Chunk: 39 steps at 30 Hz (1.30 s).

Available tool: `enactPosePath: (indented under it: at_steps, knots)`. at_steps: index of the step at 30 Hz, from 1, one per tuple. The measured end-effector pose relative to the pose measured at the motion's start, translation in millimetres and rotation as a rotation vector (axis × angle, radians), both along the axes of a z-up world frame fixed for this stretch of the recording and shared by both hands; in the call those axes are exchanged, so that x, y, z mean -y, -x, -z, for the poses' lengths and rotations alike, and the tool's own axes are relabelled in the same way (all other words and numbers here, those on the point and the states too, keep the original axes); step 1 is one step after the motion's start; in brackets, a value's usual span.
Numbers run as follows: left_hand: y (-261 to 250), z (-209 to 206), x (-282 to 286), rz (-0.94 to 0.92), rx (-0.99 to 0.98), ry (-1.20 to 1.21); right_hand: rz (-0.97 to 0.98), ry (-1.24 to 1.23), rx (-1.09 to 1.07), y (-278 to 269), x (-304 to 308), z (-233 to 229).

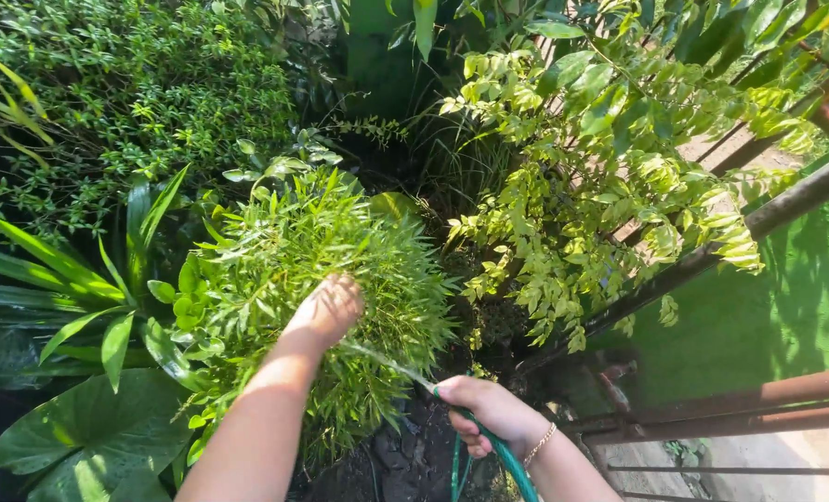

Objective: Watering various garden plants using a green garden hose.

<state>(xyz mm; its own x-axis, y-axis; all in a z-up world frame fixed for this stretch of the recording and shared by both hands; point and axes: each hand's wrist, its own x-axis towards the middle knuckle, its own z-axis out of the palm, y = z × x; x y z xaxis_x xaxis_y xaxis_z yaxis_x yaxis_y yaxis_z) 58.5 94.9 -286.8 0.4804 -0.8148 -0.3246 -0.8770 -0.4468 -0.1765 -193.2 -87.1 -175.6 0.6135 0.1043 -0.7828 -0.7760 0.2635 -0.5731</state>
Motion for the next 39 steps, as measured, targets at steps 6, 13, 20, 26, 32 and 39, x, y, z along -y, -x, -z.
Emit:
enactPosePath:
  at_steps: [6, 13, 20, 26, 32, 39]
  knots:
    - [-38, -18, -44, -0.089, 0.06, -0.18, 0.231, -0.063, -0.044, -6, 21, 14]
    - [-58, -18, -78, -0.21, 0.152, -0.108, 0.068, -0.152, 0.019, -23, -3, 29]
    - [-50, -20, -86, -0.52, 0.063, 0.026, 0.046, -0.023, -0.016, -36, -18, 11]
    - [15, 16, -37, -0.33, 0.14, -0.021, 0.146, 0.001, 0.03, -42, -2, 2]
    - [15, 207, 19, -0.237, 0.342, 0.163, 0.108, -0.052, 0.07, -42, 7, 14]
    - [52, 206, 82, 0.235, 0.081, -0.282, 0.177, -0.034, -0.003, -35, 29, 13]
